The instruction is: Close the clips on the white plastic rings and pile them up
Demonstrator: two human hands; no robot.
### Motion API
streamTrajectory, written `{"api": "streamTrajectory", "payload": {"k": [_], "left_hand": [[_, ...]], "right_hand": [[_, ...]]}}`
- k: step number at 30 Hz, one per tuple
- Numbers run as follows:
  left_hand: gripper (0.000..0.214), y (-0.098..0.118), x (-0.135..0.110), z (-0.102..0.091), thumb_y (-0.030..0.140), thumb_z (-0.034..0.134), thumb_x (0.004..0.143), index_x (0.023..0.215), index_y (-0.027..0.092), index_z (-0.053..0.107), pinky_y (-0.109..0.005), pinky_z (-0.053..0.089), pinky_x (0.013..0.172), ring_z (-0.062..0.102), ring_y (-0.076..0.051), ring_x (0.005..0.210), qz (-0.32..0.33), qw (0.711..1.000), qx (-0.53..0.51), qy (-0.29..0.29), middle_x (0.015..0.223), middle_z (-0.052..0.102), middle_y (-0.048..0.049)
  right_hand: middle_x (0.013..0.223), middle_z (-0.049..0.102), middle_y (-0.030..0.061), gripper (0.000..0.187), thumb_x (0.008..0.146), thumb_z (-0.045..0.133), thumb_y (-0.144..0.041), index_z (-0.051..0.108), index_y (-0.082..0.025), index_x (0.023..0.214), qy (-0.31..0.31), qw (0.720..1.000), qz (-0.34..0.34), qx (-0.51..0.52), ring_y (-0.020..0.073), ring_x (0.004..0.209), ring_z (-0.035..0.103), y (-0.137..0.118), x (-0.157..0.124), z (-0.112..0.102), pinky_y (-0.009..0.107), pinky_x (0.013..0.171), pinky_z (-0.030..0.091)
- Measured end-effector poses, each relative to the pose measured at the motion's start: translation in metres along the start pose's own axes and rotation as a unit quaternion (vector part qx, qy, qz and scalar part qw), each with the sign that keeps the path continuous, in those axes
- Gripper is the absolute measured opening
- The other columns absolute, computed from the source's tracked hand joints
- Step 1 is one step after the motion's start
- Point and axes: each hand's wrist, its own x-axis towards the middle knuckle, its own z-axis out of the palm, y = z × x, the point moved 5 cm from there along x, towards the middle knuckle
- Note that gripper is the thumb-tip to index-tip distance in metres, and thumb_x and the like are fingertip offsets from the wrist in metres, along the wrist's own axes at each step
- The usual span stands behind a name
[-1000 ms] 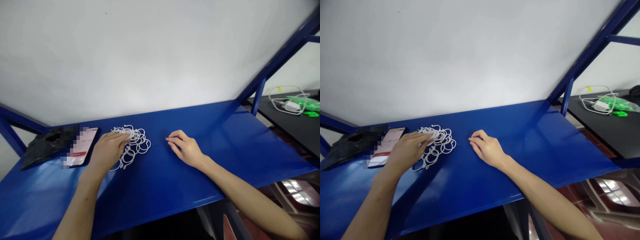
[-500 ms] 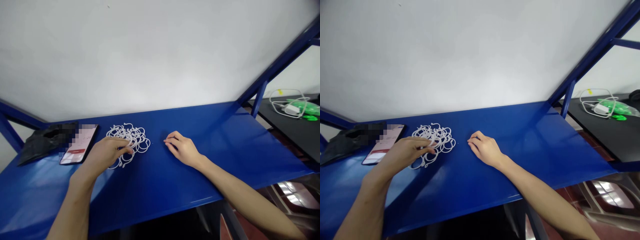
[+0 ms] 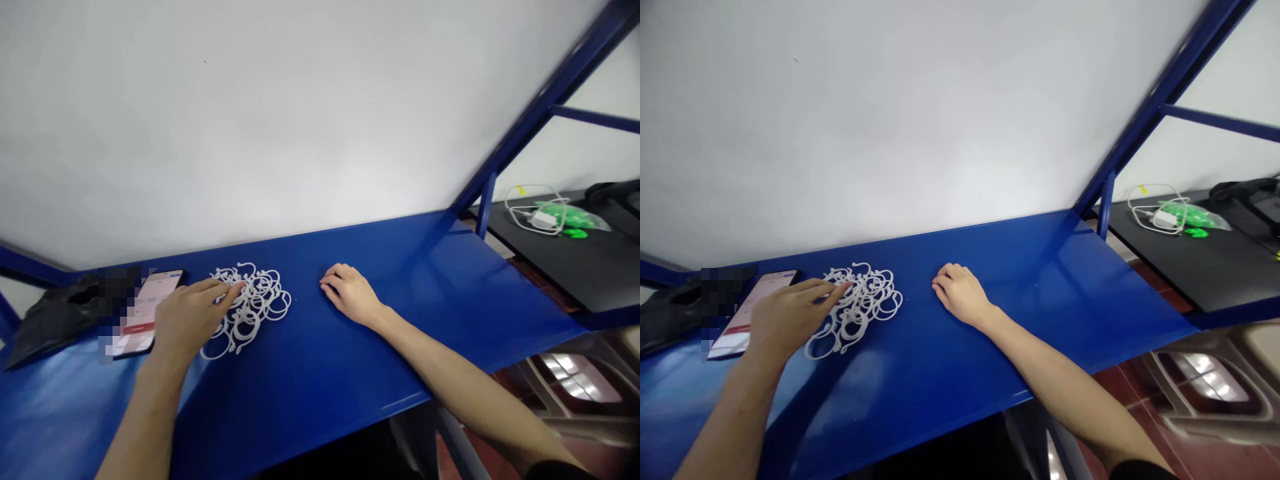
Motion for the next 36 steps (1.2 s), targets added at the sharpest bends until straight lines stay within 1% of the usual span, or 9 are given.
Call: {"api": "streamTrajectory", "payload": {"k": [2, 4, 7, 9, 13, 17, 22, 31, 36], "left_hand": [[0.051, 0.003, 0.001, 0.003, 0.055, 0.038, 0.100, 0.089, 0.022, 0.075, -0.039, 0.047, 0.087, 0.066, -0.028, 0.096, 0.013, 0.998, 0.032, 0.045, 0.097, 0.075, -0.0097], [0.050, 0.005, 0.002, 0.012, 0.057, 0.041, 0.098, 0.111, 0.020, 0.072, -0.043, 0.045, 0.100, 0.063, -0.030, 0.110, 0.017, 0.997, 0.044, 0.064, 0.118, 0.072, -0.0109], [0.068, 0.004, 0.002, 0.037, 0.063, 0.038, 0.095, 0.146, 0.018, 0.050, -0.054, 0.034, 0.114, 0.047, -0.036, 0.136, 0.007, 0.999, 0.038, 0.005, 0.151, 0.050, -0.0132], [0.075, 0.000, 0.003, 0.054, 0.064, 0.034, 0.095, 0.154, 0.018, 0.037, -0.062, 0.023, 0.119, 0.036, -0.039, 0.145, -0.011, 0.998, 0.038, -0.049, 0.159, 0.039, -0.0134], [0.078, -0.006, 0.007, 0.068, 0.069, 0.028, 0.095, 0.159, 0.023, 0.028, -0.073, 0.014, 0.116, 0.023, -0.043, 0.150, -0.029, 0.993, 0.024, -0.108, 0.165, 0.025, -0.0108], [0.086, -0.007, 0.010, 0.068, 0.077, 0.035, 0.089, 0.159, 0.030, 0.024, -0.078, 0.012, 0.113, 0.016, -0.047, 0.151, -0.050, 0.992, 0.013, -0.111, 0.168, 0.015, -0.0098], [0.092, -0.003, 0.009, 0.071, 0.081, 0.036, 0.086, 0.160, 0.028, 0.021, -0.078, 0.011, 0.112, 0.009, -0.049, 0.151, -0.049, 0.992, 0.009, -0.119, 0.169, 0.008, -0.0112], [0.089, -0.002, 0.010, 0.073, 0.074, 0.029, 0.091, 0.161, 0.020, 0.018, -0.070, 0.012, 0.118, 0.016, -0.043, 0.152, -0.044, 0.994, -0.005, -0.103, 0.168, 0.011, -0.0159], [0.081, -0.009, 0.011, 0.073, 0.061, 0.024, 0.096, 0.157, 0.008, 0.028, -0.063, 0.021, 0.119, 0.026, -0.041, 0.150, -0.045, 0.994, -0.017, -0.097, 0.164, 0.025, -0.0214]], "right_hand": [[0.106, 0.067, 0.0089, 0.020, 0.101, 0.052, -0.025, 0.071, -0.017, 0.102, -0.012, 1.000, 0.004, -0.013, 0.0209, 0.091, 0.060, 0.001, 0.002, 0.001, 0.038, 0.083, 0.048], [0.107, 0.067, 0.0090, 0.020, 0.101, 0.052, -0.026, 0.071, -0.018, 0.104, -0.020, 1.000, 0.008, -0.019, 0.0208, 0.091, 0.059, 0.001, 0.002, 0.001, 0.038, 0.083, 0.047], [0.107, 0.066, 0.0091, 0.021, 0.101, 0.052, -0.026, 0.071, -0.018, 0.105, -0.023, 0.999, 0.017, -0.022, 0.0206, 0.093, 0.058, 0.003, 0.003, 0.002, 0.037, 0.084, 0.046], [0.107, 0.066, 0.0090, 0.021, 0.101, 0.053, -0.027, 0.071, -0.018, 0.105, -0.027, 0.999, 0.021, -0.024, 0.0205, 0.093, 0.058, 0.004, 0.003, 0.002, 0.037, 0.084, 0.045], [0.107, 0.065, 0.0086, 0.022, 0.102, 0.053, -0.028, 0.071, -0.018, 0.105, -0.035, 0.999, 0.026, -0.026, 0.0199, 0.093, 0.057, 0.006, 0.003, 0.002, 0.036, 0.084, 0.044], [0.107, 0.065, 0.0083, 0.022, 0.102, 0.053, -0.028, 0.072, -0.017, 0.104, -0.036, 0.998, 0.037, -0.026, 0.0195, 0.094, 0.056, 0.009, 0.005, 0.000, 0.035, 0.086, 0.043], [0.108, 0.065, 0.0080, 0.020, 0.101, 0.054, -0.027, 0.072, -0.018, 0.103, -0.029, 0.997, 0.065, -0.032, 0.0192, 0.096, 0.057, 0.018, 0.004, -0.002, 0.035, 0.088, 0.043], [0.108, 0.064, 0.0086, 0.021, 0.101, 0.054, -0.028, 0.072, -0.018, 0.104, -0.025, 0.994, 0.096, -0.043, 0.0192, 0.098, 0.057, 0.027, 0.003, -0.005, 0.034, 0.089, 0.042], [0.106, 0.065, 0.0084, 0.021, 0.101, 0.055, -0.028, 0.072, -0.018, 0.106, -0.026, 0.994, 0.096, -0.051, 0.0200, 0.097, 0.057, 0.029, 0.003, -0.005, 0.034, 0.088, 0.042]]}}
